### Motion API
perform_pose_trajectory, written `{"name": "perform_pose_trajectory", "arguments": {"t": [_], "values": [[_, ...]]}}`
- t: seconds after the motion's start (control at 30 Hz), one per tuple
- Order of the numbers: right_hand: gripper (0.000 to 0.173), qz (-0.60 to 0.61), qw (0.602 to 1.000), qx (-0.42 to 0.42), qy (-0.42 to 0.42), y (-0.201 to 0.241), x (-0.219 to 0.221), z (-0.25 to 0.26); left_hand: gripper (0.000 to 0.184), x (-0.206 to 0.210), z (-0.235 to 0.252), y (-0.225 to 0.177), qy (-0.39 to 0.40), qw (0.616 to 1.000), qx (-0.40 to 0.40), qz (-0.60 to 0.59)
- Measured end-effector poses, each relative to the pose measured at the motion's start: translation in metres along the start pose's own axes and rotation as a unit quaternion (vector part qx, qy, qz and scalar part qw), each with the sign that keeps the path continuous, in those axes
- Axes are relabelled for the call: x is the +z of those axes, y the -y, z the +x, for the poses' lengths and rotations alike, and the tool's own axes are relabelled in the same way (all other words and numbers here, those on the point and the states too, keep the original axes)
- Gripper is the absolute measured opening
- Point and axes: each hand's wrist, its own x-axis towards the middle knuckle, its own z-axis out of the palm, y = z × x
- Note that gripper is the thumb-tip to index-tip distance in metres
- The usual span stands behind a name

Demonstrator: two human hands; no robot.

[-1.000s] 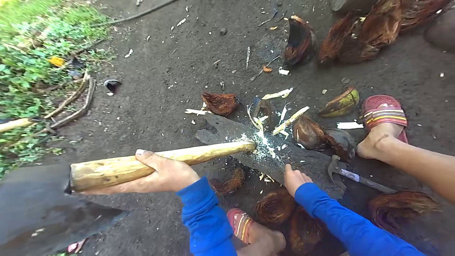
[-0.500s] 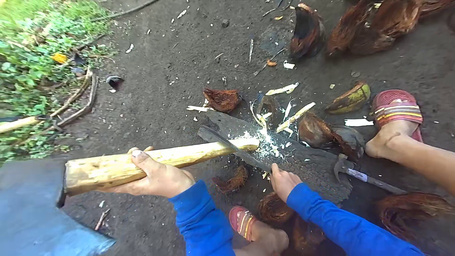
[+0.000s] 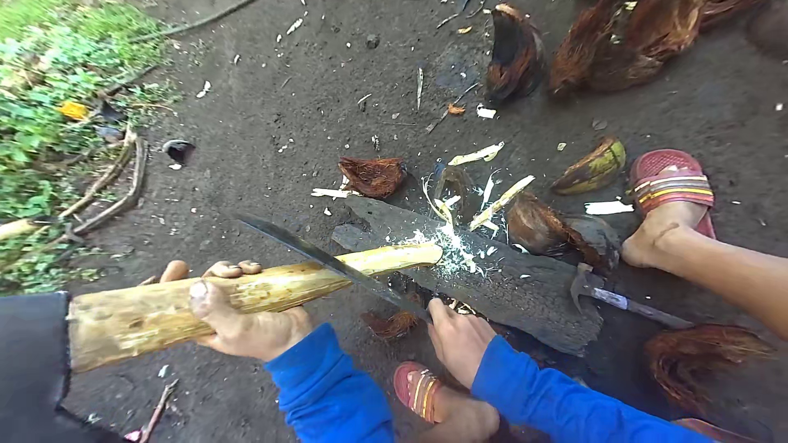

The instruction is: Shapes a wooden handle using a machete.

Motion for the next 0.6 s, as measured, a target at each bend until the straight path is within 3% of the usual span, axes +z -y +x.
{"name": "perform_pose_trajectory", "arguments": {"t": [0.2, 0.3, 0.47, 0.53, 0.6], "values": [[0.043, 0.0, 0.982, 0.15, 0.117, -0.053, 0.004, 0.032, 0.027, -0.011, 0.0, 0.002, 0.035, 0.999, -0.027, -0.032], [0.043, -0.018, 0.974, 0.182, 0.134, -0.067, 0.003, 0.036, 0.025, -0.013, 0.0, 0.002, 0.054, 0.997, -0.039, -0.049], [0.043, 0.012, 0.975, 0.178, 0.132, -0.055, -0.004, 0.026, 0.025, -0.007, -0.002, 0.0, 0.112, 0.986, -0.058, -0.11], [0.042, 0.038, 0.984, 0.138, 0.109, -0.037, -0.015, 0.018, 0.027, -0.003, -0.003, 0.0, 0.144, 0.978, -0.067, -0.135], [0.037, 0.047, 0.997, 0.053, 0.03, -0.015, -0.021, 0.005, 0.027, 0.006, -0.006, -0.003, 0.173, 0.971, -0.071, -0.152]]}}
